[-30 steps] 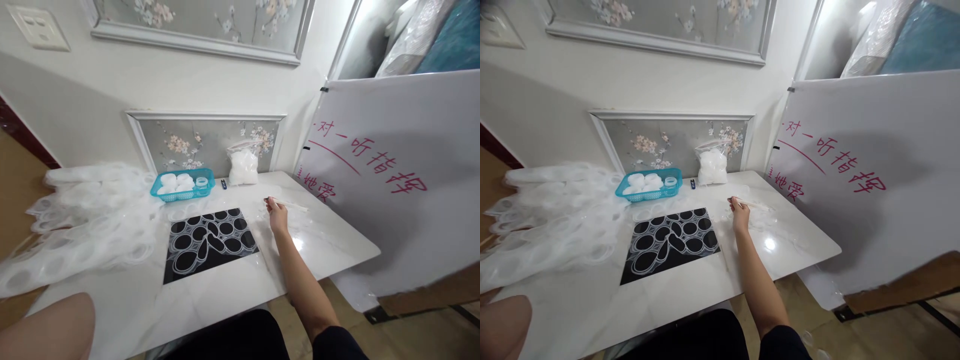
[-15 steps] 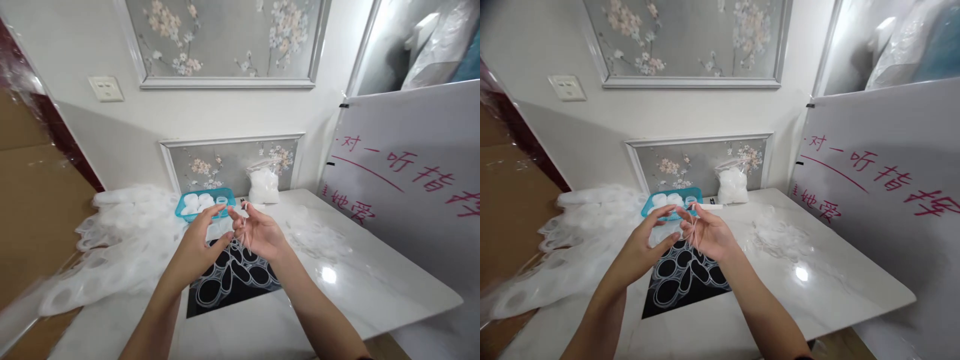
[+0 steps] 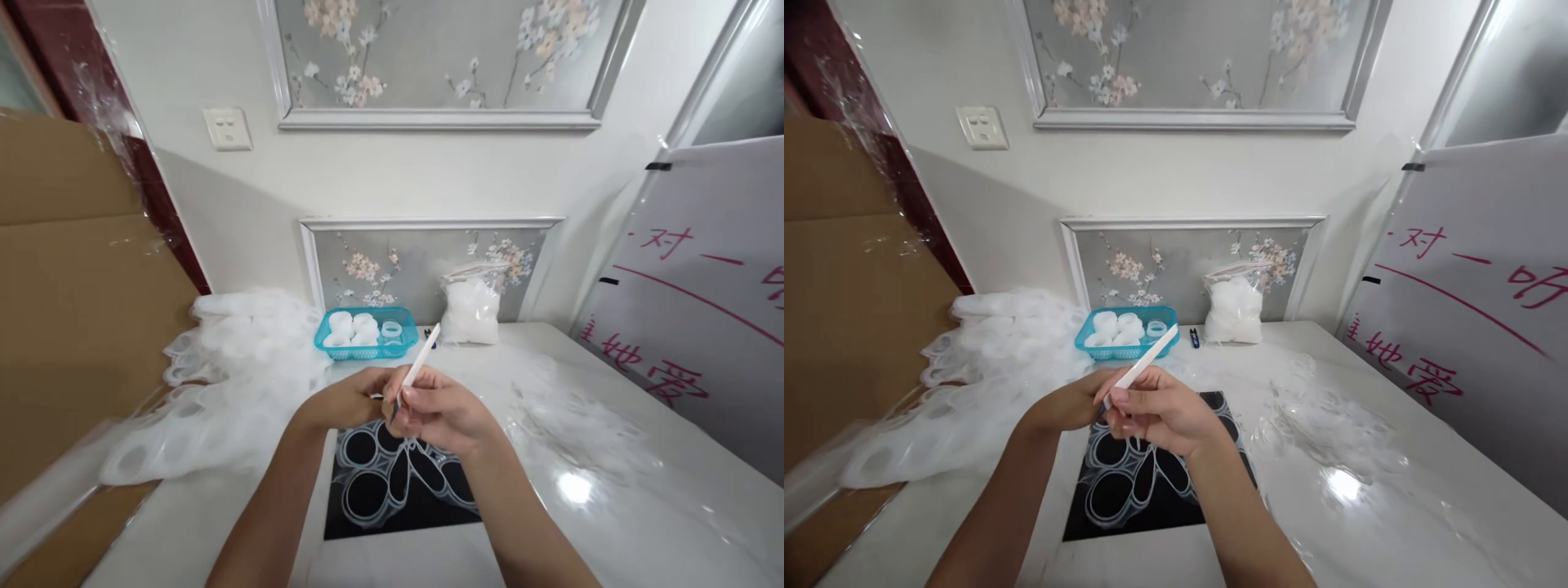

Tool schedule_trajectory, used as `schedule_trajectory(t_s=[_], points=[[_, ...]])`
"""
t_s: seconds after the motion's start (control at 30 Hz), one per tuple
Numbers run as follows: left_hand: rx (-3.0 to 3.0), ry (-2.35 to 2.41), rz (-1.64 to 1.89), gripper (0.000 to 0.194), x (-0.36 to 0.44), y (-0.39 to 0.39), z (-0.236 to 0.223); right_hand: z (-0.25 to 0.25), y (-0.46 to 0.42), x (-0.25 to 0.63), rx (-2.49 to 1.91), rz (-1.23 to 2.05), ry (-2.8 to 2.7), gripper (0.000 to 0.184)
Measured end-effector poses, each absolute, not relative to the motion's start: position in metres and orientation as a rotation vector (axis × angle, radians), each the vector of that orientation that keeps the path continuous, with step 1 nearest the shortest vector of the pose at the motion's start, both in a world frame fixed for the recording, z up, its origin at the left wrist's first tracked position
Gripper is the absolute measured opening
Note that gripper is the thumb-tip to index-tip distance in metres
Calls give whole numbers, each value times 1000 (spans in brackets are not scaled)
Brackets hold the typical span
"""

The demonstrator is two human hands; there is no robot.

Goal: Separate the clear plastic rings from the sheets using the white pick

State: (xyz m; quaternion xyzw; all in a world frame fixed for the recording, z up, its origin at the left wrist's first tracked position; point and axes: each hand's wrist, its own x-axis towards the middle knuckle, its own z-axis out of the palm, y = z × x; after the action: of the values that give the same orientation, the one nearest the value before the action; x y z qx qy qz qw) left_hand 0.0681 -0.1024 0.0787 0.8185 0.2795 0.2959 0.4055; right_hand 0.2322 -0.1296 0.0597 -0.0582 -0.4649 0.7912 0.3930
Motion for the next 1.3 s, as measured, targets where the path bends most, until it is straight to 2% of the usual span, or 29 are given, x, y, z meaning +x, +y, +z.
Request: schedule_trajectory(t_s=[0.1,0.3,0.47,0.6,0.8,0.97,1.07,1.3], points=[[1977,772,663,21,67,-100,79,66,-132,245,-291,1780,-1238,16],[1798,990,1154,18,62,-108,91,76,-138,255,-499,1492,-1366,14],[1684,951,1355,14,63,-113,93,76,-138,254,-558,1356,-1267,15],[1863,1153,1309,16,65,-113,88,77,-138,254,-435,1349,-1173,12],[2160,1554,996,16,77,-110,80,80,-149,249,-465,1249,-1288,8],[1904,1249,1333,13,76,-104,80,82,-156,249,-567,1214,-1534,11],[1743,1022,1468,18,73,-111,86,81,-156,251,-615,1248,-1631,8],[1759,973,1606,13,75,-132,93,83,-157,256,-556,1232,-1761,9]])
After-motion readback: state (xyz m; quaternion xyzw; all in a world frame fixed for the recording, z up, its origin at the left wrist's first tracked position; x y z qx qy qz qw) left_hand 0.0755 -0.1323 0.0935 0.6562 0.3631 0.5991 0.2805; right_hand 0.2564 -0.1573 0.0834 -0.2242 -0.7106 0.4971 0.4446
